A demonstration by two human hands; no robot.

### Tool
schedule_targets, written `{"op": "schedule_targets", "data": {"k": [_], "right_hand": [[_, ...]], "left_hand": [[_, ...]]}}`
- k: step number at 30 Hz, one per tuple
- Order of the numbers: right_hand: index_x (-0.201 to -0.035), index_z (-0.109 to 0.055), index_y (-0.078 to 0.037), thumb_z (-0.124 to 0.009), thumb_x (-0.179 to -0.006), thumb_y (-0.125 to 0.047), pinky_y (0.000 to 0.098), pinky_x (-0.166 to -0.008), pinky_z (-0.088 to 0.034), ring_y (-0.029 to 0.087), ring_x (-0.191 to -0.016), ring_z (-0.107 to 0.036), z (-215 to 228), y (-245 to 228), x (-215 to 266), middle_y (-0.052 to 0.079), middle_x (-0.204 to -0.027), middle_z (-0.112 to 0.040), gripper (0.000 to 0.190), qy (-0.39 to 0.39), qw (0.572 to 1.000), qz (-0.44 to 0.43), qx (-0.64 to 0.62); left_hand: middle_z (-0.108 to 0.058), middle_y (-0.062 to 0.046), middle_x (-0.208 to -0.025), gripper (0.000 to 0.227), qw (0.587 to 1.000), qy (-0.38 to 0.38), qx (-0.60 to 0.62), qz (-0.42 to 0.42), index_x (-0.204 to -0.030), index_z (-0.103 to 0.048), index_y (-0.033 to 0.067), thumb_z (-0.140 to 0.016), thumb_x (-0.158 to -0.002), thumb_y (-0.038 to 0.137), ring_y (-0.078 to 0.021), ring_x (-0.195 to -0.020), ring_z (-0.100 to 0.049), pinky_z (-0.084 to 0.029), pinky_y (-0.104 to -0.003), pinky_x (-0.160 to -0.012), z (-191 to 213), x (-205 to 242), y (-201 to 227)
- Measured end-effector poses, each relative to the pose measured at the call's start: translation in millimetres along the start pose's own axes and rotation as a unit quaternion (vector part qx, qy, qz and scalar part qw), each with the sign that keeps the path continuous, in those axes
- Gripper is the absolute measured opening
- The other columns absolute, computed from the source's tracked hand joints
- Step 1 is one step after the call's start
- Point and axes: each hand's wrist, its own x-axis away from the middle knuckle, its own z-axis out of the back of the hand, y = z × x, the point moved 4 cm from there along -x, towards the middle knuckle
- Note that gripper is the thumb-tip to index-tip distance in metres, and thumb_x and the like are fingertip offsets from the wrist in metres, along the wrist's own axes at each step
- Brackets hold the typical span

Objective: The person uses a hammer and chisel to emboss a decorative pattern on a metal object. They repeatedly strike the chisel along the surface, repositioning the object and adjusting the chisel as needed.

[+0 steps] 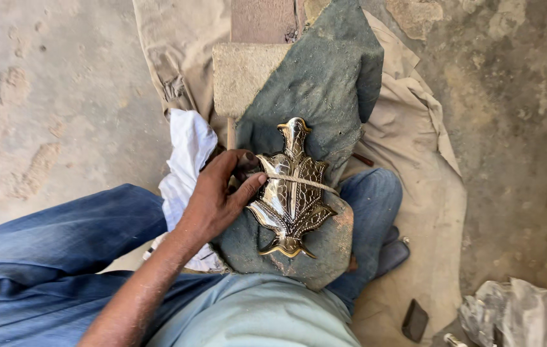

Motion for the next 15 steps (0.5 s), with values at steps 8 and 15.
{"op": "schedule_targets", "data": {"k": [8,15], "right_hand": [[-0.115,-0.07,-0.002,-0.076,-0.092,-0.009,0.0321,-0.078,-0.059,0.022,-0.092,-0.073,-34,0,1,0.013,-0.107,-0.074,0.025,-0.008,0.999,-0.003,-0.053],[-0.117,-0.07,-0.003,-0.074,-0.096,-0.009,0.0312,-0.079,-0.058,0.021,-0.093,-0.072,-37,-11,-32,0.012,-0.108,-0.073,0.021,-0.035,0.997,0.023,-0.069]], "left_hand": [[-0.069,-0.013,-0.113,0.091,0.998,-0.035,0.036,0.045,-0.139,-0.052,0.0027,-0.092,-0.068,0.043,-0.0225,-0.105,-0.065,-0.054,-0.036,-0.091,-9,-3,6],[-0.067,-0.018,-0.128,0.111,0.991,-0.093,0.026,0.095,-0.145,-0.047,0.0,-0.096,-0.059,0.051,-0.0267,-0.124,-0.064,-0.051,-0.039,-0.106,-16,-9,14]]}}
